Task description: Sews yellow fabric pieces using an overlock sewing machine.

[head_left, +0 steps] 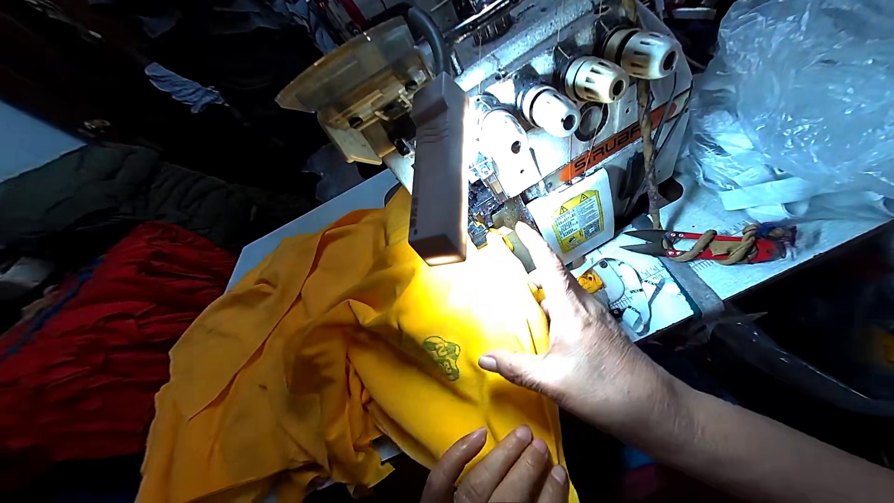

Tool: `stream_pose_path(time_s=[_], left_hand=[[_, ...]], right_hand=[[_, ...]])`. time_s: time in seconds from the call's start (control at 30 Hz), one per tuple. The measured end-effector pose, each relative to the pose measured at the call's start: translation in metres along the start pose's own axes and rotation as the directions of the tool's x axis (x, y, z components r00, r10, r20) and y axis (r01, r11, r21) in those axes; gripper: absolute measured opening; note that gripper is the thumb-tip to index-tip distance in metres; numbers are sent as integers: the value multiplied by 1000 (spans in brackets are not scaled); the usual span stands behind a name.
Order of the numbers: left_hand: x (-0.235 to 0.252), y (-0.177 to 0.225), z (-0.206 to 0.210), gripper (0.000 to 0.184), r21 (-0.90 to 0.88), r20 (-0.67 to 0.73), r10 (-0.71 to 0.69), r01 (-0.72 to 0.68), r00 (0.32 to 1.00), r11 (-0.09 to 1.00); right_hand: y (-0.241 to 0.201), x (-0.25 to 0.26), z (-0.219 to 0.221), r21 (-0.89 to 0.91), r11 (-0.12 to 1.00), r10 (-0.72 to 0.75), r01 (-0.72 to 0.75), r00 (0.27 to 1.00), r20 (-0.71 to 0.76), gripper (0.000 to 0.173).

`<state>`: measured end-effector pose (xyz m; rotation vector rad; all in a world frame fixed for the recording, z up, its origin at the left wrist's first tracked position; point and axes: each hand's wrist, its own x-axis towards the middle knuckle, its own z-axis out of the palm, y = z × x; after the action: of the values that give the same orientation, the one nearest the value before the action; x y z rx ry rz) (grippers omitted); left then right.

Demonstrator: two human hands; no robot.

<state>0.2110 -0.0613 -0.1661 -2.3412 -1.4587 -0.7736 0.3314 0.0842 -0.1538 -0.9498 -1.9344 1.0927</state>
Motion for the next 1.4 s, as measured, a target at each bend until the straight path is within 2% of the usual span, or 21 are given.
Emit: stream_pose_path(time_s=[0.03, 0.1, 0.17, 0.33, 0.47, 0.6, 0.7, 0.77, 0.83, 0.87, 0.9, 0.97, 1.0, 1.03, 1.13, 1.2, 1.27, 1.4], left_hand=[[0, 0, 1, 18, -1, 5, 3, -3, 1000, 1000], [-1, 1, 3, 17, -5, 4, 6, -6, 1000, 1000], [-2, 0, 3, 17, -6, 7, 1, -1, 1000, 1000], [-7, -1, 0, 16, 11, 13, -21, 21, 1000, 1000], [-12, -4, -2, 16, 22, 9, -42, 42, 999, 999], [-15, -5, -2, 16, 17, 11, -43, 42, 999, 999], [-14, -4, -3, 16, 11, 18, -39, 39, 999, 999], [-11, -3, -4, 16, -2, 18, -37, 37, 999, 999], [-8, 0, -5, 16, -17, 23, -48, 48, 999, 999], [-6, 1, -5, 16, -18, 24, -53, 53, 998, 998], [-4, 1, -5, 16, -13, 26, -59, 59, 998, 998], [-2, 0, -4, 18, 0, 33, -67, 67, 997, 998], [-2, -1, -3, 19, 4, 37, -69, 69, 997, 998], [-2, -2, -2, 19, 8, 37, -72, 72, 997, 997], [-2, -2, 2, 19, 34, 30, -80, 79, 996, 996], [0, -3, 4, 18, 40, 23, -82, 81, 996, 996], [1, -4, 5, 16, 42, 18, -82, 81, 997, 996], [2, -6, 7, 16, 35, 16, -82, 81, 997, 996]], right_hand=[[0, -3, 5, -58, 998, -21, 19, 1000, -19, 108], [3, -8, 16, -120, 991, -65, 57, 996, -62, 93], [5, -10, 19, -102, 993, -71, 62, 994, -88, 80], [10, 0, 9, 301, 954, 22, 0, 997, -70, 83], [12, 6, -2, 460, 884, 99, -87, 995, -1, 84], [7, 11, -14, 623, 705, 268, -338, 941, 207, 79], [4, 7, -10, 712, 561, 307, -422, 905, 295, 56], [2, 3, -6, 715, 526, 332, -460, 885, 326, 41], [3, -1, -2, 680, 604, 308, -415, 909, 281, 40], [3, -3, 0, 641, 677, 273, -362, 932, 238, 46], [4, -5, 2, 588, 752, 231, -299, 954, 190, 59], [3, -9, 6, 481, 848, 185, -223, 975, 126, 96], [2, -11, 9, 435, 878, 169, -200, 979, 111, 109], [1, -14, 11, 379, 909, 146, -171, 985, 94, 112], [-3, -21, 11, 192, 977, 73, -90, 993, 94, 93], [4, -23, 22, 128, 991, 37, -35, 999, -10, 88], [9, -22, 26, 151, 988, 33, -22, 997, -75, 88], [15, -15, 22, 309, 950, 76, -49, 994, -73, 84]])
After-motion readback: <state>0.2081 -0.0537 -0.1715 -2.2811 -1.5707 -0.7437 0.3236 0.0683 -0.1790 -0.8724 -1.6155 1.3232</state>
